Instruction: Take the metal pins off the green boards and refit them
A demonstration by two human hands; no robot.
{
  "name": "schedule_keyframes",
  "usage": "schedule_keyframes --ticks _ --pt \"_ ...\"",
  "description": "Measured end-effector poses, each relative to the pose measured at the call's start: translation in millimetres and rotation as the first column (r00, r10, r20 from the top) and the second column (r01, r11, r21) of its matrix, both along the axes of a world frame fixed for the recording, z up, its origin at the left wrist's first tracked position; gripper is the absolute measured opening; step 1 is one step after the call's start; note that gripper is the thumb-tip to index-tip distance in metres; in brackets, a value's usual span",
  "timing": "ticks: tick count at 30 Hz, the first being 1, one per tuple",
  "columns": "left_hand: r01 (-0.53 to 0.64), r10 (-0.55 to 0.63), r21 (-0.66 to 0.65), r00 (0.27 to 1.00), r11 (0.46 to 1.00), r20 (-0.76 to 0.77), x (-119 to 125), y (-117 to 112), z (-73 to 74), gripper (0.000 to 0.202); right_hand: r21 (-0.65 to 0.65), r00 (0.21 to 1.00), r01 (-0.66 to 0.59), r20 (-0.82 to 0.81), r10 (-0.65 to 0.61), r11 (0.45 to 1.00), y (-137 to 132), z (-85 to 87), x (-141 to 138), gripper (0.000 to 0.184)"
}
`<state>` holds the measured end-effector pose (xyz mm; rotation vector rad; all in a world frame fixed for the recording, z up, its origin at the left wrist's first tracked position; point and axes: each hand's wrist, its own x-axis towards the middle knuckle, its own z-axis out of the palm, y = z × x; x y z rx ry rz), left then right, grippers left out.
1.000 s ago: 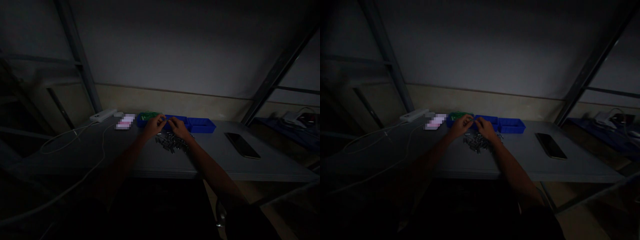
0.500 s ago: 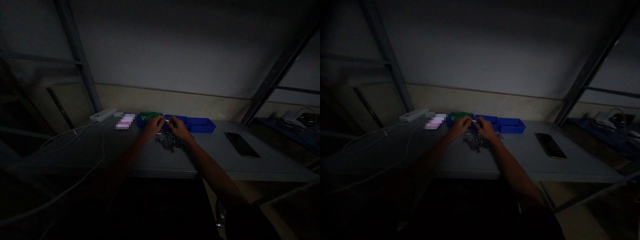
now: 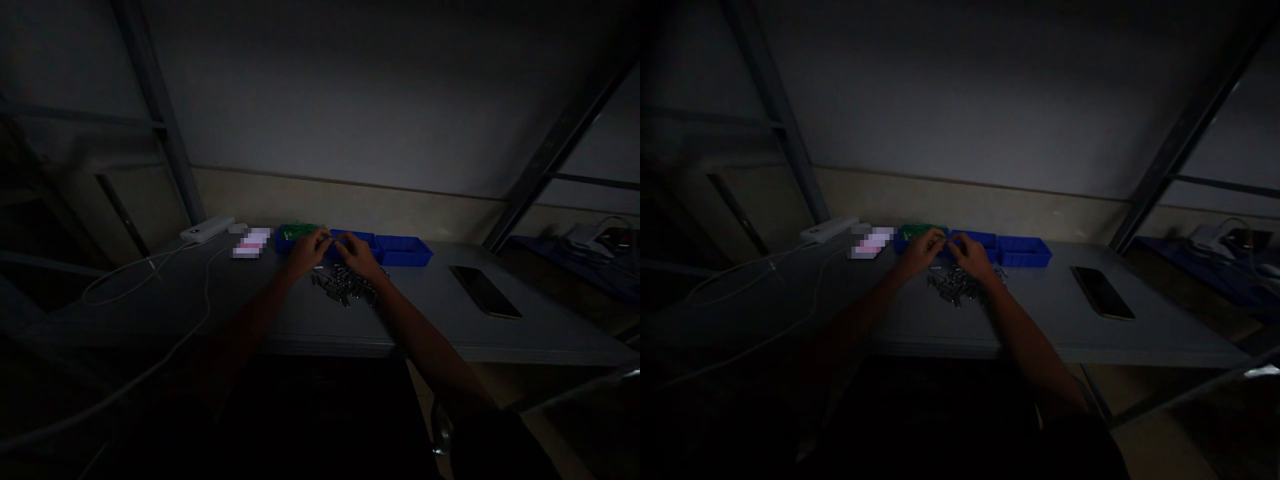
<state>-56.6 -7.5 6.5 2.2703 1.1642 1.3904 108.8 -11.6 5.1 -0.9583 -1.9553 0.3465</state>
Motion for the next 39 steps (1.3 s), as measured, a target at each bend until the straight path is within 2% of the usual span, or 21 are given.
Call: schedule_keyframes --ticks 10,19,24,31,35,39 --pt "-0.035 0.034 -0.028 0.999 0.999 -0.040 2.0 -2.4 1.8 0.024 0.015 0.999 -0.009 0.050 0.008 1.000 0.6 -0.4 0.7 0.028" --pt "0.067 -0.067 -0.013 0.998 0.998 0.004 -0.1 0.6 -1.2 0.018 0.017 0.999 -0.015 0.035 0.015 1.000 -2.0 2.2 -0.3 0.030" --pt "0.017 -0.017 -0.006 1.000 1.000 -0.024 0.2 -0.5 0.7 0.018 -0.004 1.000 -0.015 0.003 0.015 1.000 -1.0 -0.3 -0.3 0.030" --pt "-0.045 0.044 -0.018 0.998 0.999 -0.054 1.7 -3.7 3.4 0.028 0.013 0.999 -0.044 0.012 0.043 0.999 -3.1 1.8 -0.7 0.024" --pt "-0.004 0.005 -0.021 1.000 1.000 0.012 0.8 -3.5 2.9 0.018 0.017 1.000 -0.025 0.009 0.025 1.000 -1.5 1.4 -0.5 0.026" --pt "0.045 -0.045 -0.006 0.998 0.999 0.038 0.0 -2.7 2.3 0.020 0.001 0.999 -0.025 -0.028 0.025 1.000 1.8 -1.0 0.0 0.026"
